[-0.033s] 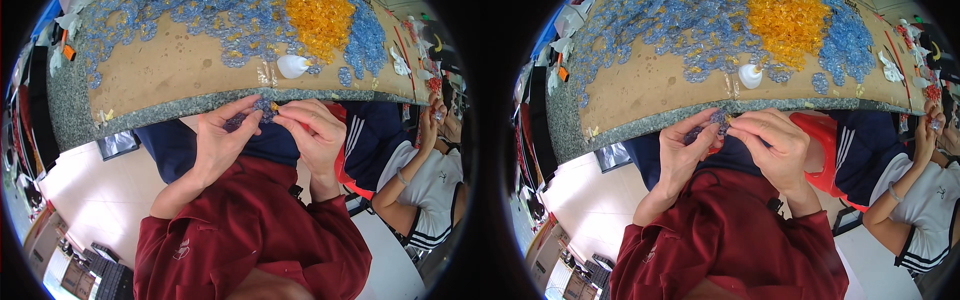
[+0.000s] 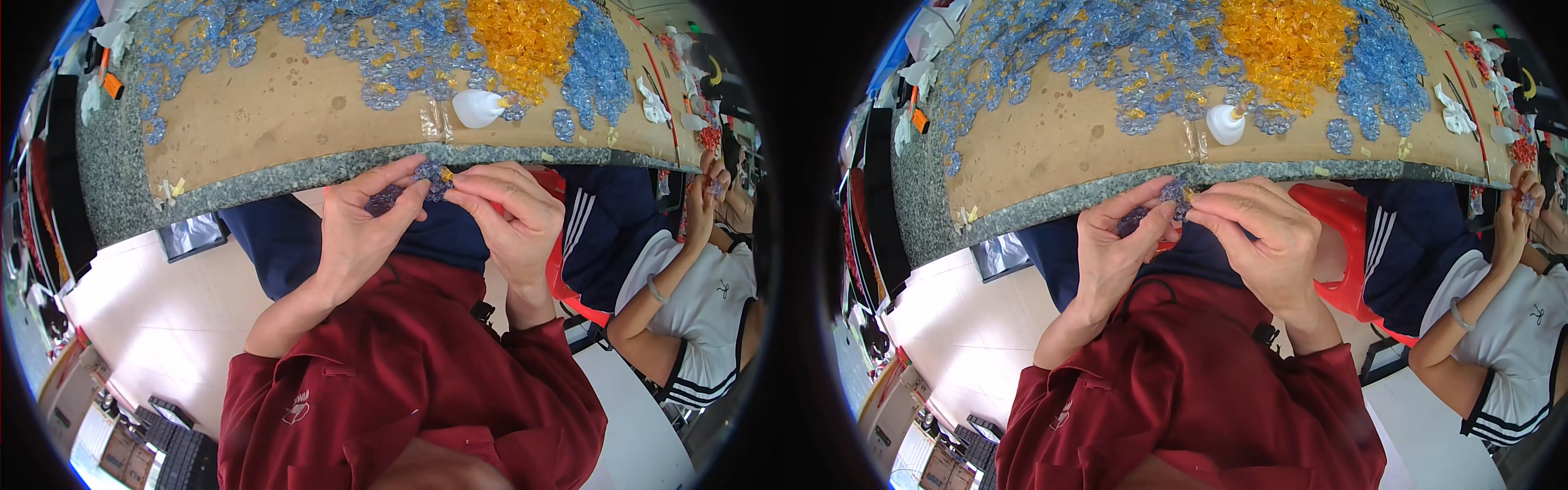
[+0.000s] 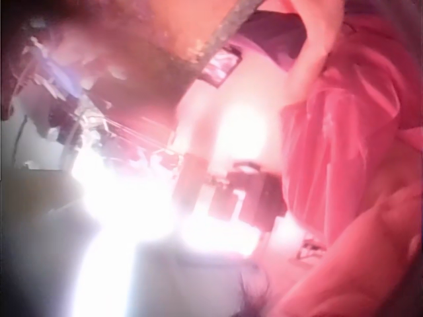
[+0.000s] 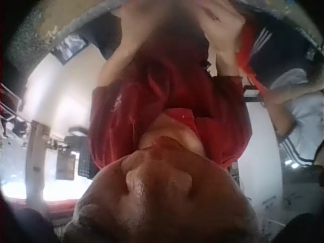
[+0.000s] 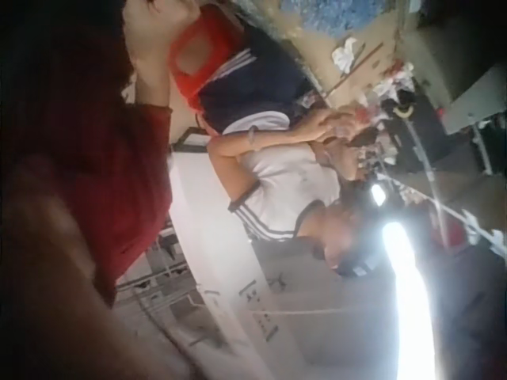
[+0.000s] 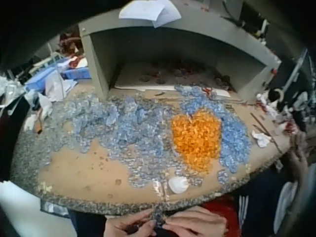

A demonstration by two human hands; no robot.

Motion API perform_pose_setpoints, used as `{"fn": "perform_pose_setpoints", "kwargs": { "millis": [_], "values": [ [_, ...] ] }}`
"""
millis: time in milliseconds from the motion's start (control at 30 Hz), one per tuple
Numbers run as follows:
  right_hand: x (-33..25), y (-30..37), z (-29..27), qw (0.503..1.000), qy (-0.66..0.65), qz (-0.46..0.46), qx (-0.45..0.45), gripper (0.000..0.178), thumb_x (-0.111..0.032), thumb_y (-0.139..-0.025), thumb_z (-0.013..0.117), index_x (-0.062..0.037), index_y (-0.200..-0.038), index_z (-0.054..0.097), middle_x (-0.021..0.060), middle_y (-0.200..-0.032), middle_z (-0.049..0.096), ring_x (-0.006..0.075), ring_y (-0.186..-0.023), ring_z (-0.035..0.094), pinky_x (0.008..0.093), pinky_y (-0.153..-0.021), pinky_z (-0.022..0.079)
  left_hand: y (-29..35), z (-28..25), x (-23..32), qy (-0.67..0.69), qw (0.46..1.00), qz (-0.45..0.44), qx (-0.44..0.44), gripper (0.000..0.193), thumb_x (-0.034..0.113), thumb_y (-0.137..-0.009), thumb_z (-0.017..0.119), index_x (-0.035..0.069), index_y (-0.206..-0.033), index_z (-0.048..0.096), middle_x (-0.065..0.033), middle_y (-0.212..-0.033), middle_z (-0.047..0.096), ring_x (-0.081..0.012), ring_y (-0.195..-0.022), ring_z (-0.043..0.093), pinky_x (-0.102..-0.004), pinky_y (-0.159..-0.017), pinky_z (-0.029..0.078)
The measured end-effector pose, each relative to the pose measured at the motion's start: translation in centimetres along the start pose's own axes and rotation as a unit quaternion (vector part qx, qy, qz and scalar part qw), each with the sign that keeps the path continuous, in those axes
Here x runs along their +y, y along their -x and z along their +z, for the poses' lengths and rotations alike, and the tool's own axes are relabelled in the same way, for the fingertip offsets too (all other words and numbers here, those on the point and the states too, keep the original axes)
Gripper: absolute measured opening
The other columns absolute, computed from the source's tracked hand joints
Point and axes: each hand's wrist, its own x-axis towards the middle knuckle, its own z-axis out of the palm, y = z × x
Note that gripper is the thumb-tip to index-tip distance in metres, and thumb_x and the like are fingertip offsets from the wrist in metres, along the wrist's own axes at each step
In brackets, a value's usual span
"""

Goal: The person applies adhesive from a glue bottle to small blue plastic decorative pieces, then assembles them by hand.

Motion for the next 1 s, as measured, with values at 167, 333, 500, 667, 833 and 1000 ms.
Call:
{"fn": "perform_pose_setpoints", "kwargs": {
  "millis": [167, 333, 500, 667, 833, 1000],
  "values": [
    [0.29, 0.07, 0.23, 1.0, 0.007, -0.026, -0.007, 0.019, 0.005, -0.064, 0.071, -0.0004, -0.081, 0.067, 0.0097, -0.077, 0.065, 0.0208, -0.068, 0.061, 0.0273, -0.059, 0.048, 0.1, 0.25, 0.01, -0.003, 1.0, 0.004, 0.001, 0.027, 0.004, -0.082, 0.064, -0.001, -0.109, 0.062, -0.0055, -0.083, 0.065, -0.0068, -0.068, 0.061, -0.0188, -0.061, 0.051],
    [0.28, 0.22, 0.18, 0.999, 0.016, -0.021, -0.024, 0.023, 0.007, -0.062, 0.071, -0.001, -0.084, 0.068, 0.0096, -0.08, 0.065, 0.0209, -0.07, 0.06, 0.028, -0.059, 0.048, -0.05, 0.05, -0.14, 0.027, 0.999, -0.011, -0.015, 0.027, 0.005, -0.082, 0.063, -0.001, -0.108, 0.062, -0.0038, -0.084, 0.064, -0.0057, -0.067, 0.059, -0.0175, -0.06, 0.048],
    [0.49, 0.42, 0.33, 0.999, 0.01, -0.039, -0.015, 0.025, 0.008, -0.062, 0.07, -0.001, -0.086, 0.068, 0.0096, -0.081, 0.065, 0.0211, -0.07, 0.059, 0.028, -0.059, 0.048, -0.24, -0.08, -0.56, 0.091, 0.995, -0.017, -0.03, 0.026, 0.006, -0.084, 0.063, 0.0, -0.109, 0.062, -0.0015, -0.081, 0.064, -0.0046, -0.066, 0.058, -0.0166, -0.058, 0.044],
    [0.54, 0.42, 0.13, 0.998, 0.023, -0.058, -0.019, 0.026, 0.009, -0.062, 0.07, -0.0006, -0.086, 0.068, 0.0089, -0.081, 0.064, 0.0217, -0.07, 0.059, 0.0289, -0.059, 0.048, -0.38, -0.46, -0.51, 0.09, 0.994, -0.028, -0.054, 0.025, 0.008, -0.084, 0.063, 0.001, -0.108, 0.063, -0.0006, -0.079, 0.064, -0.0037, -0.065, 0.056, -0.0164, -0.056, 0.043],
    [0.7, 0.3, 0.29, 0.992, 0.061, -0.108, -0.014, 0.026, 0.008, -0.061, 0.069, 0.0002, -0.085, 0.067, 0.0089, -0.08, 0.062, 0.0226, -0.069, 0.058, 0.03, -0.058, 0.047, -0.43, -0.33, -0.49, 0.072, 0.997, -0.016, -0.039, 0.023, 0.007, -0.085, 0.061, 0.0, -0.107, 0.063, -0.004, -0.075, 0.063, -0.0036, -0.058, 0.051, -0.0162, -0.047, 0.035],
    [0.51, -0.08, 0.21, 0.987, 0.093, -0.132, -0.004, 0.026, 0.008, -0.06, 0.069, 0.001, -0.086, 0.066, 0.0097, -0.08, 0.062, 0.0233, -0.067, 0.058, 0.0303, -0.056, 0.047, -0.74, -0.47, -0.53, 0.108, 0.993, -0.038, -0.043, 0.021, 0.004, -0.086, 0.059, -0.002, -0.106, 0.063, -0.0085, -0.073, 0.062, -0.0045, -0.055, 0.048, -0.0168, -0.043, 0.031]
  ]
}}
